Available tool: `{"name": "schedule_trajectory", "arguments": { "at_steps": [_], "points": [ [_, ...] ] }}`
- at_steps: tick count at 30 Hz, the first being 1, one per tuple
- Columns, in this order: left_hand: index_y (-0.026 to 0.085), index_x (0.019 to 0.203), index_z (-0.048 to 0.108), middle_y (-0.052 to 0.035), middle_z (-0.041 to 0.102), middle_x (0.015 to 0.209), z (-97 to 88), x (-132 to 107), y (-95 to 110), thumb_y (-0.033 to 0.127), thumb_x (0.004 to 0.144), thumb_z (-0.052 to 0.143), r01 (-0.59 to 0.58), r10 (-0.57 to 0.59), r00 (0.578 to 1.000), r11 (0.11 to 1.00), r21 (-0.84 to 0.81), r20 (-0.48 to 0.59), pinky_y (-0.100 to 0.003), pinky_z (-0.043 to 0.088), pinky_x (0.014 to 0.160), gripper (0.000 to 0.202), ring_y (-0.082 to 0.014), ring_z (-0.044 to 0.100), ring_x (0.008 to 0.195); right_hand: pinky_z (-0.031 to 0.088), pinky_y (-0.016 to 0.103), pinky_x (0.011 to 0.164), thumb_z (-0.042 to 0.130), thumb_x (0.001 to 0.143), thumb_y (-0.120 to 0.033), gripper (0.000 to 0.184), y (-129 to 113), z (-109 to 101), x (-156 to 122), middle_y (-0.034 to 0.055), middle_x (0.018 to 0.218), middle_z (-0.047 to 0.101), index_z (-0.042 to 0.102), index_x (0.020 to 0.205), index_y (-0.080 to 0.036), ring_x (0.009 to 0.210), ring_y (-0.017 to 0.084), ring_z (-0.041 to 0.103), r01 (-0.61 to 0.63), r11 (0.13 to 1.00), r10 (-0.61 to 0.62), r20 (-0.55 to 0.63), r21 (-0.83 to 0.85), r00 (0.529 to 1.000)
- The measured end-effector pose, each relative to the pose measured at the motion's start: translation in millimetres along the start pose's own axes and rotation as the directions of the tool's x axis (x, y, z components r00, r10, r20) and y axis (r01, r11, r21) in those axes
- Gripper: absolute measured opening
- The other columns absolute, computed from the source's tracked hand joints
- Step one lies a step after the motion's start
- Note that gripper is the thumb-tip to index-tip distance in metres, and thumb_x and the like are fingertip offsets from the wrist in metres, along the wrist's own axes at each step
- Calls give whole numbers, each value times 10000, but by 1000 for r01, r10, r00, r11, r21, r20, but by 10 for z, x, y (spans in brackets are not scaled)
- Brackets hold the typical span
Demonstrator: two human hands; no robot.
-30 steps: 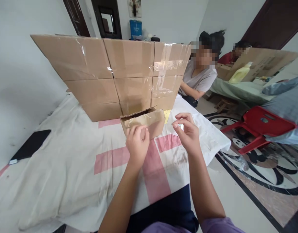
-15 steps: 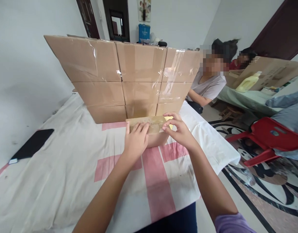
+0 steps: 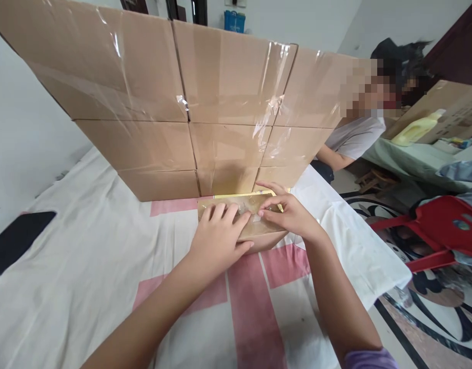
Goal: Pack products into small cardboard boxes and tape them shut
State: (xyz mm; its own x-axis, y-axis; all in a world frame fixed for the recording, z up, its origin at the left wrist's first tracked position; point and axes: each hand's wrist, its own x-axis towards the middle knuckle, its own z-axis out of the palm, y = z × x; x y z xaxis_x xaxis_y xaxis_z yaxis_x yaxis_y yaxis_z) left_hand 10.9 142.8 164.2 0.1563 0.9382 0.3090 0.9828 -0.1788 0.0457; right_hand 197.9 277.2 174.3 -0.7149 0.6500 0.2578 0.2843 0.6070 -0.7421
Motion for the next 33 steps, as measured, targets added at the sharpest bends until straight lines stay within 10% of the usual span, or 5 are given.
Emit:
{"name": "schedule_trajectory", "arguments": {
  "at_steps": [33],
  "points": [
    [366, 1401, 575, -82, 636, 1361, 163, -37, -27, 397, 916, 638, -114, 116, 992, 992, 63, -37, -550, 425, 1031, 490, -330, 561, 1190, 332, 550, 1190, 611, 903, -131, 119, -2, 168, -81, 40, 1526, 478, 657, 894, -240, 1443, 269, 343, -11, 992, 10, -13, -127, 1000]
  ]
}}
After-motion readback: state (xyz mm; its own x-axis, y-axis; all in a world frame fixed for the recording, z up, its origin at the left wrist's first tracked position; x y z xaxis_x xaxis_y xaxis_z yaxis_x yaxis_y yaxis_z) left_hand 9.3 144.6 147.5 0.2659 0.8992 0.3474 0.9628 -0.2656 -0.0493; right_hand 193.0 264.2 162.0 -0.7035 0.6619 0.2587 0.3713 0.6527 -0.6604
